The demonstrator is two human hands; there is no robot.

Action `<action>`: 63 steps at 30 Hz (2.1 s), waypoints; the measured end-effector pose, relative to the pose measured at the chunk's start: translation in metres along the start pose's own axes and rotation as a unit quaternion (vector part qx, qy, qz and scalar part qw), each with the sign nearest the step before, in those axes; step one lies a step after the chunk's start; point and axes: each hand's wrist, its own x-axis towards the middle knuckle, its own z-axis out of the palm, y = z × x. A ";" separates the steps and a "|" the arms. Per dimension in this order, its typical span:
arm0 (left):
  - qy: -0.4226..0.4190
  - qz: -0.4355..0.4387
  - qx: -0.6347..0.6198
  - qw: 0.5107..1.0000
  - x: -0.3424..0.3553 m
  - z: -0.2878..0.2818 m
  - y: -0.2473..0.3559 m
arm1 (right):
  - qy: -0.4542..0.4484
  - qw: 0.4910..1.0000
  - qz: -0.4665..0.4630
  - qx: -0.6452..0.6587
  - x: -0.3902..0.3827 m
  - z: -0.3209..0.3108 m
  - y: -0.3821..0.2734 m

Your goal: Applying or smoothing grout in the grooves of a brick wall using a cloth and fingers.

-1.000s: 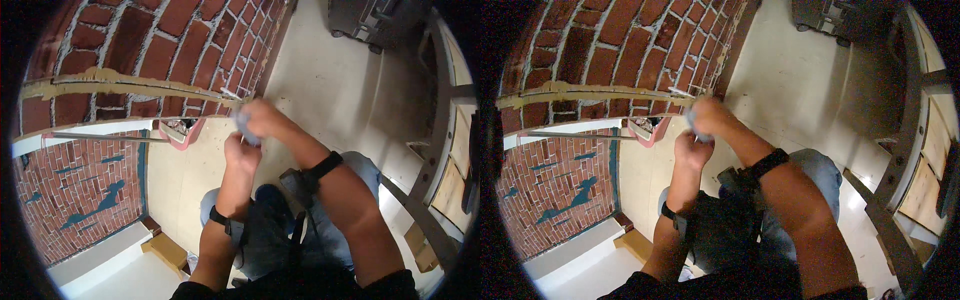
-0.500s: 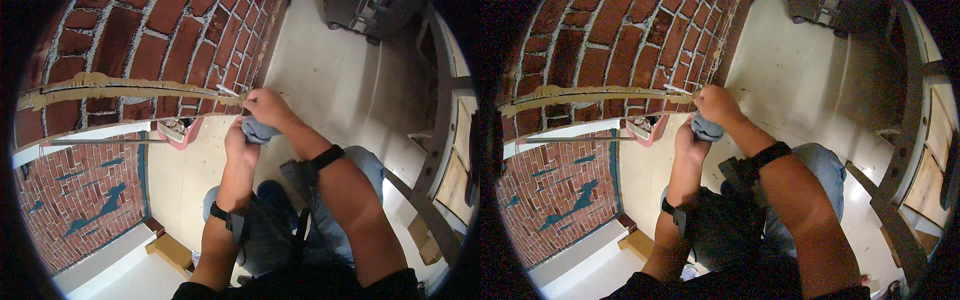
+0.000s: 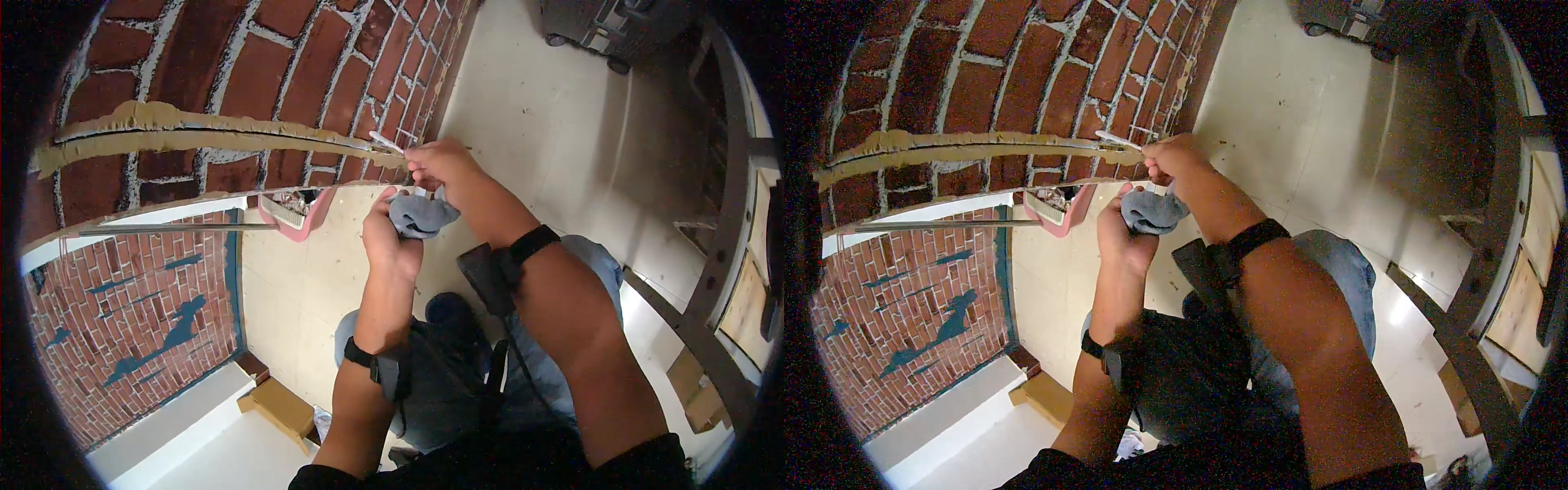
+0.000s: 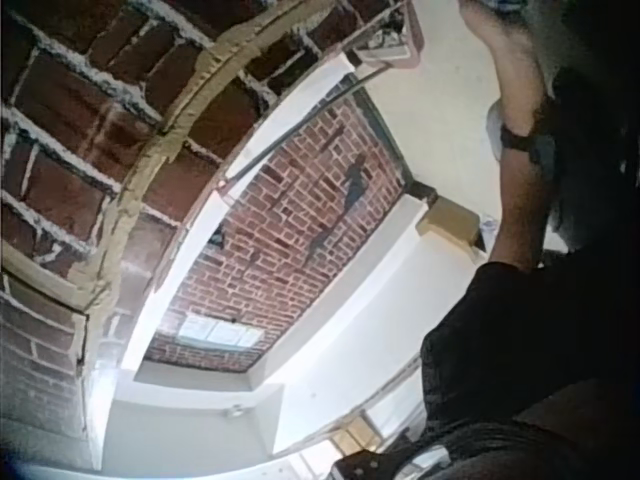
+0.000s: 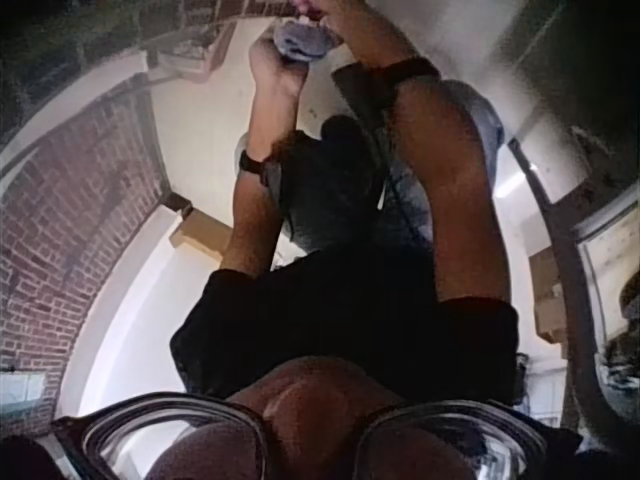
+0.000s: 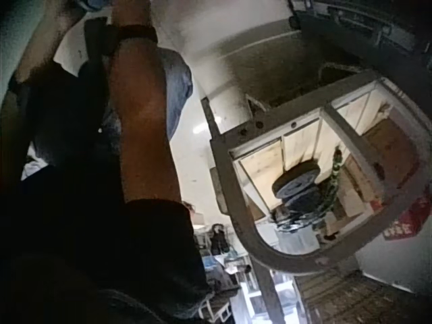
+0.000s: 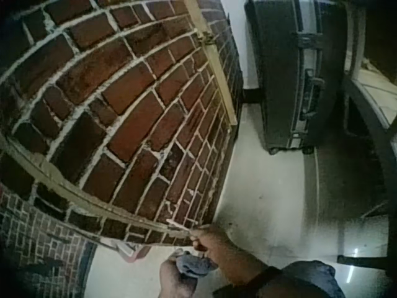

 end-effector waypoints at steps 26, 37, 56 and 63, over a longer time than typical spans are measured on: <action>-0.021 -0.010 -0.012 1.000 -0.008 0.006 -0.005 | 0.029 0.999 0.021 0.008 0.005 0.006 0.004; -0.009 0.000 0.014 1.000 -0.010 0.006 -0.006 | 0.038 0.996 -0.049 -0.057 0.005 0.007 0.005; -0.008 -0.020 0.008 1.000 -0.013 0.013 -0.005 | 0.063 0.997 -0.050 0.000 -0.004 0.008 0.004; -0.002 -0.016 0.020 1.000 -0.013 0.011 -0.004 | 0.077 0.991 -0.100 -0.035 -0.005 0.014 0.008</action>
